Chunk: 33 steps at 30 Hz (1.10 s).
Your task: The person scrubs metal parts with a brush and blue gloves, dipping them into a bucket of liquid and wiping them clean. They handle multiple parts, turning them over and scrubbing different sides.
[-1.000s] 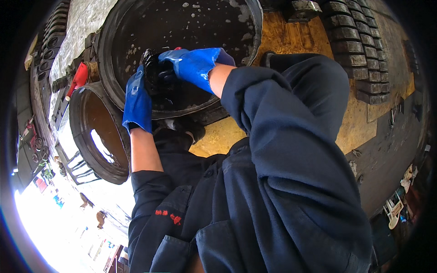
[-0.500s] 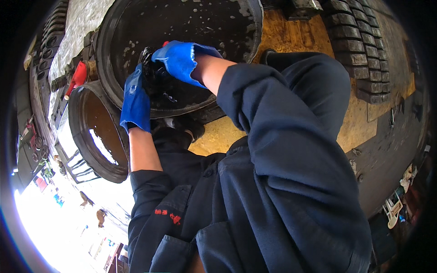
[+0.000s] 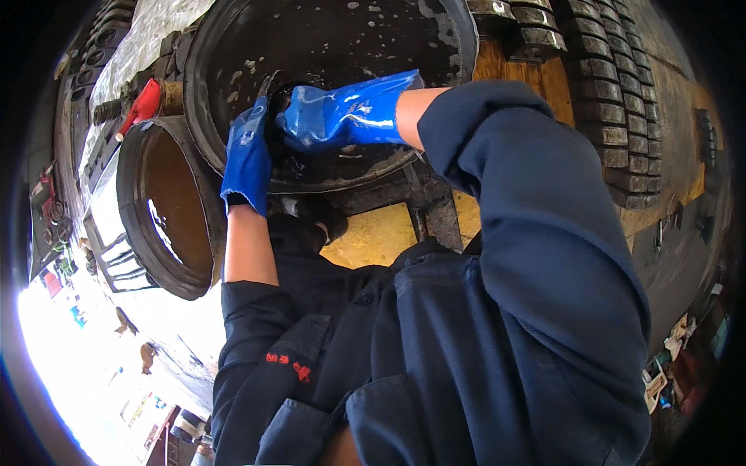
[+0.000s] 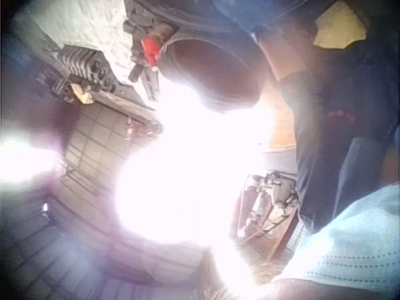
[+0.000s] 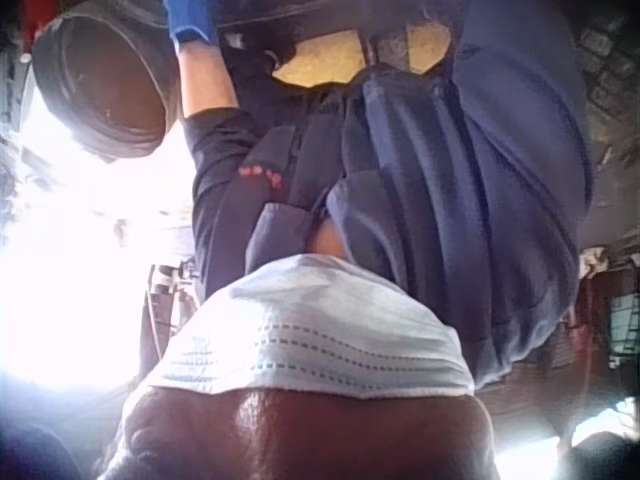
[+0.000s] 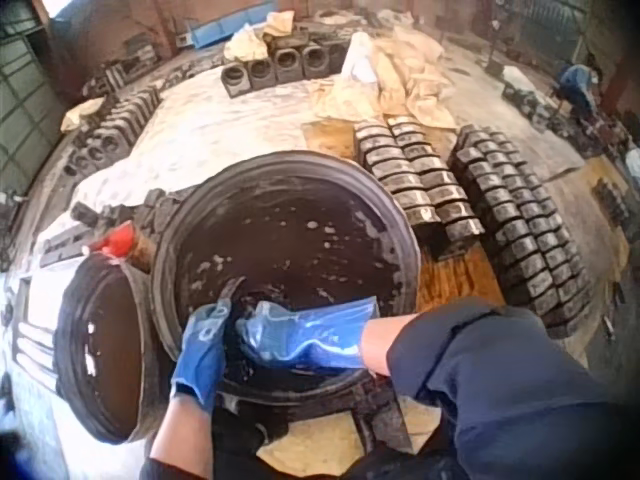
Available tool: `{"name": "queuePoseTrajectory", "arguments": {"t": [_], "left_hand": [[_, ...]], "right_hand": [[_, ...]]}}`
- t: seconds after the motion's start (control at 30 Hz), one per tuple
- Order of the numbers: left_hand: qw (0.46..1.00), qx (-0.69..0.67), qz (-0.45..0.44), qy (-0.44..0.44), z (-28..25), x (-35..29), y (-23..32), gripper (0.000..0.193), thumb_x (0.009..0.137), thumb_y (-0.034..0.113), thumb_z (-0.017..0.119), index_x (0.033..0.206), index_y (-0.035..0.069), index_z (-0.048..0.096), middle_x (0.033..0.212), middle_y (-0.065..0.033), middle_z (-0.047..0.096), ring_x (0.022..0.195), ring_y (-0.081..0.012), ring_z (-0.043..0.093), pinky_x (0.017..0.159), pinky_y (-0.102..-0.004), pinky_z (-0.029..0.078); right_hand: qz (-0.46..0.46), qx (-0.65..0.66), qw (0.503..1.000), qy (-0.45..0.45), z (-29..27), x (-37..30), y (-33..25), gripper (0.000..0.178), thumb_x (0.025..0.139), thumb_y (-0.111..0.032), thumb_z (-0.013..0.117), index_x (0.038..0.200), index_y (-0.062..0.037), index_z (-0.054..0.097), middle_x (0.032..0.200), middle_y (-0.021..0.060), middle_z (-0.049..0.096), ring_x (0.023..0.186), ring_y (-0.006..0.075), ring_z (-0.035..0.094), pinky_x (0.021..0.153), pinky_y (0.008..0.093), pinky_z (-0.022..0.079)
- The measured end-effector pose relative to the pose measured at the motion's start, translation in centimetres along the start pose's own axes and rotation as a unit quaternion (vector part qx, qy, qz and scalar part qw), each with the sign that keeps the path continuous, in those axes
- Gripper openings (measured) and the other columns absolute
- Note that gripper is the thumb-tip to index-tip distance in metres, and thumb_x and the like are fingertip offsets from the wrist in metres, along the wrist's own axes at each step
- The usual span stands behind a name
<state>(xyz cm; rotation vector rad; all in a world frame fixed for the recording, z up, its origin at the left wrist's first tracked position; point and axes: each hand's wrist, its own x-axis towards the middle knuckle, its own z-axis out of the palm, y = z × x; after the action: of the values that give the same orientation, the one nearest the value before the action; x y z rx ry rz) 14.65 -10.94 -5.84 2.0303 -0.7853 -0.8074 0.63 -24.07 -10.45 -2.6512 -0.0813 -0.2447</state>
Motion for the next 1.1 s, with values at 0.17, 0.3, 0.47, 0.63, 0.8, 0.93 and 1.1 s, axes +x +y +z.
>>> {"name": "queuePoseTrajectory", "arguments": {"t": [0.17,0.3,0.47,0.63,0.8,0.93,1.1], "left_hand": [[0.996,-0.026,-0.082,0.035,0.5,0.2,0.5,0.069,0.101,0.049,0.066,0.139,-0.008,0.063,0.132,-0.0221,0.069,0.121,-0.0283,0.064,0.107,-0.0354,0.047],[0.996,-0.013,-0.06,0.059,0.3,0.3,-0.4,0.065,0.098,0.047,0.071,0.131,-0.009,0.067,0.12,-0.0242,0.074,0.109,-0.0303,0.07,0.098,-0.0386,0.052],[0.996,0.009,-0.051,0.067,0.6,0.4,0.0,0.065,0.098,0.047,0.071,0.13,-0.01,0.067,0.119,-0.0248,0.074,0.109,-0.0312,0.07,0.098,-0.0387,0.052],[0.995,-0.08,-0.058,0.029,0.6,0.0,0.0,0.065,0.098,0.046,0.071,0.13,-0.01,0.067,0.117,-0.0232,0.074,0.107,-0.0289,0.07,0.097,-0.0388,0.052],[0.991,-0.103,-0.084,0.014,-0.1,0.9,-1.5,0.056,0.099,0.044,0.071,0.122,-0.007,0.07,0.108,-0.017,0.074,0.099,-0.0225,0.068,0.09,-0.0351,0.053],[0.99,-0.116,-0.072,0.018,0.3,1.4,-2.2,0.05,0.1,0.042,0.071,0.114,-0.005,0.073,0.102,-0.012,0.075,0.091,-0.0183,0.068,0.084,-0.0326,0.054],[0.998,-0.039,-0.01,0.049,0.2,0.2,-1.2,0.058,0.098,0.044,0.073,0.123,-0.008,0.071,0.112,-0.0174,0.075,0.101,-0.023,0.07,0.092,-0.0358,0.054]], "right_hand": [[0.047,-0.028,0.995,-0.084,-0.4,2.3,1.8,0.033,0.103,-0.033,0.062,0.122,-0.0073,0.069,0.099,0.013,0.075,0.089,0.0295,0.073,0.076,0.0372,0.059],[0.176,0.017,0.983,-0.049,0.5,2.8,2.0,0.031,0.097,-0.035,0.066,0.122,-0.0193,0.074,0.11,0.0108,0.077,0.106,0.0341,0.073,0.09,0.0454,0.059],[0.263,0.16,0.951,0.003,2.0,1.7,2.0,0.037,0.09,-0.038,0.074,0.12,-0.0146,0.076,0.113,0.0136,0.077,0.106,0.0337,0.073,0.092,0.0438,0.058],[0.355,0.352,0.866,0.029,-0.6,-0.3,-1.2,0.028,0.09,-0.032,0.072,0.112,-0.0168,0.079,0.102,0.0142,0.078,0.096,0.0305,0.075,0.086,0.041,0.058],[0.19,-0.076,0.977,-0.056,-5.0,-0.2,-6.7,0.029,0.098,-0.018,0.066,0.126,-0.0124,0.072,0.118,0.015,0.074,0.098,0.0335,0.076,0.087,0.0416,0.061],[0.221,-0.126,0.966,-0.038,-3.2,0.7,-3.6,0.032,0.101,-0.024,0.06,0.127,-0.0074,0.069,0.117,0.0177,0.074,0.094,0.0349,0.076,0.083,0.0434,0.061],[0.381,-0.048,0.911,-0.147,-1.5,2.7,-1.0,0.04,0.105,-0.04,0.05,0.121,-0.0127,0.074,0.122,0.0152,0.075,0.107,0.0348,0.074,0.091,0.0517,0.057]]}}
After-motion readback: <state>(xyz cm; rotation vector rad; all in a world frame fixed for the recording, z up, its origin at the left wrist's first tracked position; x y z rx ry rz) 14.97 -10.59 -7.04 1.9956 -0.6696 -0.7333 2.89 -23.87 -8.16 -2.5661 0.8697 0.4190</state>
